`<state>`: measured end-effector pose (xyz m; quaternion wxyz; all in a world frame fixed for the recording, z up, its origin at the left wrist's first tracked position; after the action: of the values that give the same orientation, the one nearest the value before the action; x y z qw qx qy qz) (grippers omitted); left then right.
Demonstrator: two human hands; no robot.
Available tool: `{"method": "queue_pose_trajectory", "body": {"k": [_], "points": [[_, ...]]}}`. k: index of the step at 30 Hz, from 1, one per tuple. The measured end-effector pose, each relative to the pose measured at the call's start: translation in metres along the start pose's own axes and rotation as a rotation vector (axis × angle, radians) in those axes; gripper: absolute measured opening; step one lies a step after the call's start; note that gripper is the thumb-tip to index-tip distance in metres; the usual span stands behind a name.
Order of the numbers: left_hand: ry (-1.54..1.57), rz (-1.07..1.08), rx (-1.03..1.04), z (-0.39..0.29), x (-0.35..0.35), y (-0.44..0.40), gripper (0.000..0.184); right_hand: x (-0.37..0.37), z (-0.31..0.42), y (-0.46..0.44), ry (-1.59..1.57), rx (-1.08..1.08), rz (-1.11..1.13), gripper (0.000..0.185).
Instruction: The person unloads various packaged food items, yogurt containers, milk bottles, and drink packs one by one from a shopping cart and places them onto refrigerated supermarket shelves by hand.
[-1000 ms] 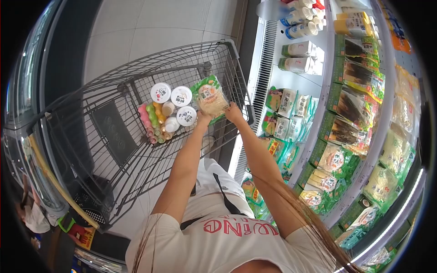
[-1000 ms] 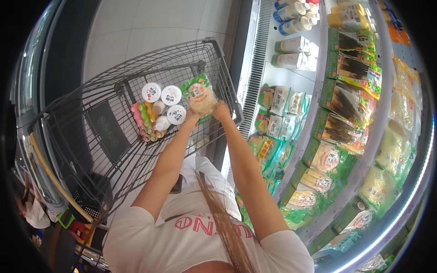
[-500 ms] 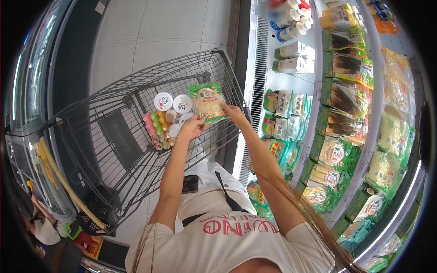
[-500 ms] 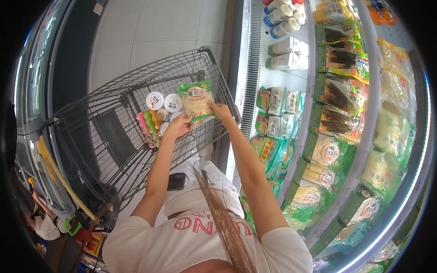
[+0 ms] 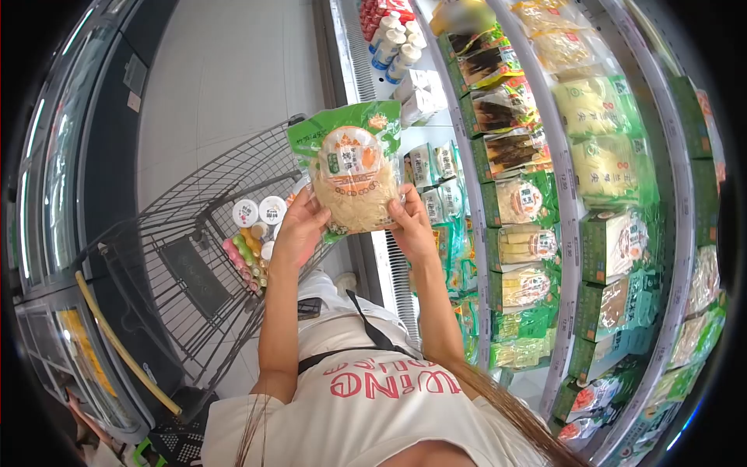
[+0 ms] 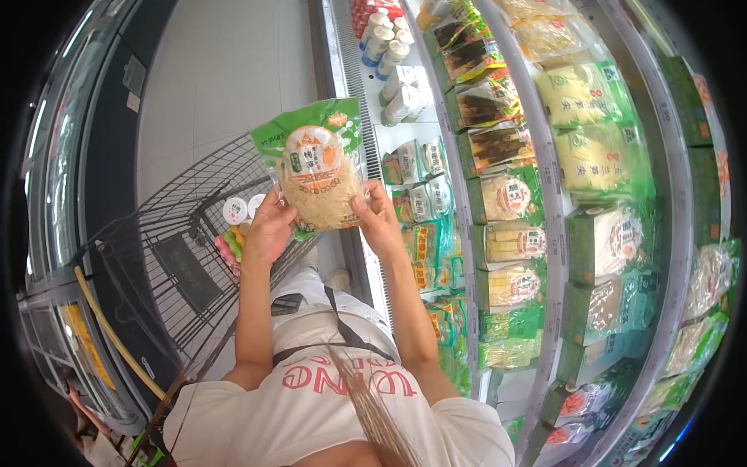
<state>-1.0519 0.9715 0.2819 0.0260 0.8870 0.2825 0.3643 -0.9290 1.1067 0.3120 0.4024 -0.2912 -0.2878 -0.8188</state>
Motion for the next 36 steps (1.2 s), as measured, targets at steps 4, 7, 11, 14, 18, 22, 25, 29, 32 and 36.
{"method": "queue_pose_trajectory", "body": {"k": [4,7,11,14,18,22,25,29,32,36], "points": [[-0.011,0.18,-0.016,-0.01,0.071,0.01,0.052,-0.008,0.052,0.051,-0.057,-0.251,-0.06,0.019],[-0.051,0.28,-0.032,-0.006,0.107,0.021,0.049,-0.01,0.08,0.091,-0.107,-0.363,-0.057,0.014],[-0.028,0.341,-0.034,0.006,0.15,0.037,0.046,-0.002,0.115,0.144,-0.071,-0.502,-0.064,0.009],[0.025,0.399,-0.11,0.014,0.198,0.049,0.049,-0.006,0.136,0.183,0.301,-0.538,-0.337,0.025],[-0.092,0.444,-0.162,0.061,0.225,0.06,0.055,-0.025,0.144,0.226,0.867,-0.565,-0.481,0.035],[-0.124,0.552,-0.196,0.062,0.275,0.076,0.056,-0.003,0.172,0.287,0.651,-0.533,-0.444,0.038],[-0.179,0.634,-0.158,0.052,0.324,0.086,0.06,0.015,0.205,0.328,0.706,-0.755,-0.503,0.036],[-0.346,0.881,0.095,0.03,0.403,0.121,0.07,0.044,0.251,0.382,0.691,-1.12,-0.582,0.035],[-0.347,1.059,0.154,0.024,0.456,0.147,0.077,0.063,0.288,0.418,0.655,-1.311,-0.63,0.034],[-0.386,1.1,0.364,0.009,0.513,0.146,0.077,0.08,0.327,0.446,0.725,-1.426,-0.761,0.034]]}}
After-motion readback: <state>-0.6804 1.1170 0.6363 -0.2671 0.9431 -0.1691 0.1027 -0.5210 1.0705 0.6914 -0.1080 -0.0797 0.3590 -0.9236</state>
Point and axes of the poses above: each hand's wrist, its own y-axis away from the middle knuckle, its own x-axis out of the palm, z = x × y, the point moved 7 cm from there along -y, towards the middle knuckle, and after that the axes turned 13 degrees about -y, right-handed, at the moved point
